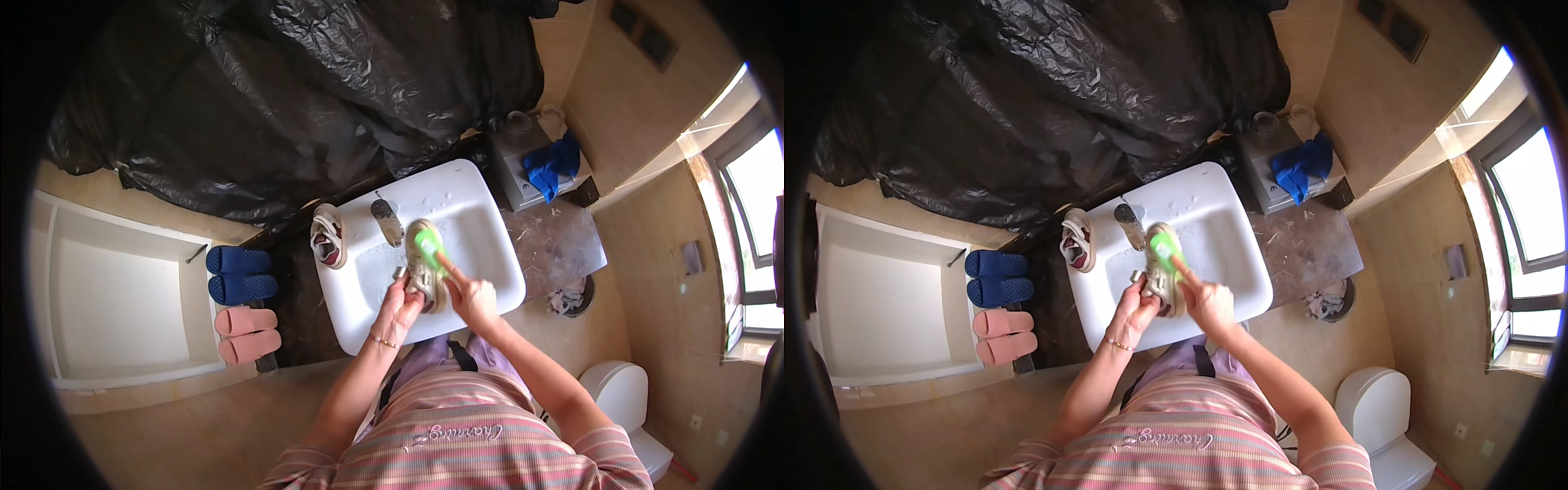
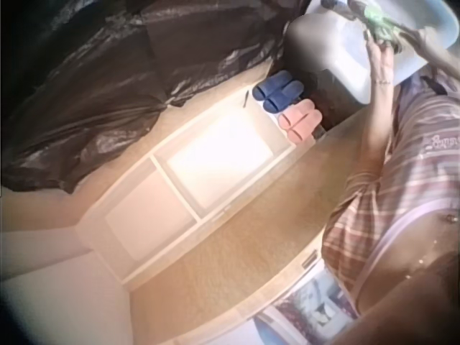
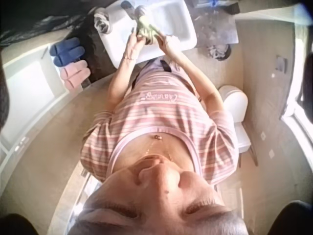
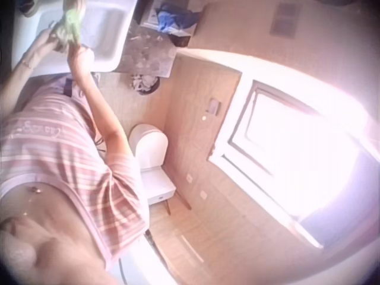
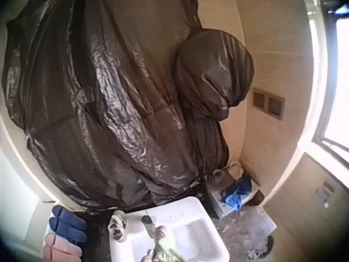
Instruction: The person scrubs a pair of white sneakers with a green brush and rinses them under running water in a sink. After placing the shoes on a windowsill, the person washes a bundle of clothes in the same sink using the brush and water.
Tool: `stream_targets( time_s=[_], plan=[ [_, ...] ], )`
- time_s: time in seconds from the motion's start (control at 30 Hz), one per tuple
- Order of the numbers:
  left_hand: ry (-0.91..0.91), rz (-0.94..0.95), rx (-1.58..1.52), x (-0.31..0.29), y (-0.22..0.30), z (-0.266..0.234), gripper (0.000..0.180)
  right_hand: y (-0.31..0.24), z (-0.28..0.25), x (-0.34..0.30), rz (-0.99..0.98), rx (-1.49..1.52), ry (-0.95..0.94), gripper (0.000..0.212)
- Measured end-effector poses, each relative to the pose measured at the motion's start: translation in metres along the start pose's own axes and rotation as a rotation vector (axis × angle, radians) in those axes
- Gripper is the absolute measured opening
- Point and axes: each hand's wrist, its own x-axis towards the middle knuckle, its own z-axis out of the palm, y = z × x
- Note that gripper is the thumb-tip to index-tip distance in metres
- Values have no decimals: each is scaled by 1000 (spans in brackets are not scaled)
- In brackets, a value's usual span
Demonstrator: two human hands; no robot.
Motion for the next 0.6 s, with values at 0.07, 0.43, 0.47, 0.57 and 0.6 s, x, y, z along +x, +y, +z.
stream_targets(
  time_s=[0.07, 0.43, 0.47, 0.57, 0.6],
  plan=[
    [-16, -107, -2, -14, -12, 19, 18, 11, 0, 24, 56, 1, 77, 52],
    [189, 60, 165, -23, -22, 48, 16, 16, 0, 31, -5, -92, 138, 46],
    [141, 48, 179, -24, -18, 48, 18, 16, -4, 35, 84, 73, 70, 49],
    [5, 16, 56, -15, -5, 38, 23, 32, 6, 35, 185, 507, 96, 67],
    [-63, -88, 0, -10, -2, 31, 24, 40, 11, 32, 189, 643, 145, 75]
  ],
)
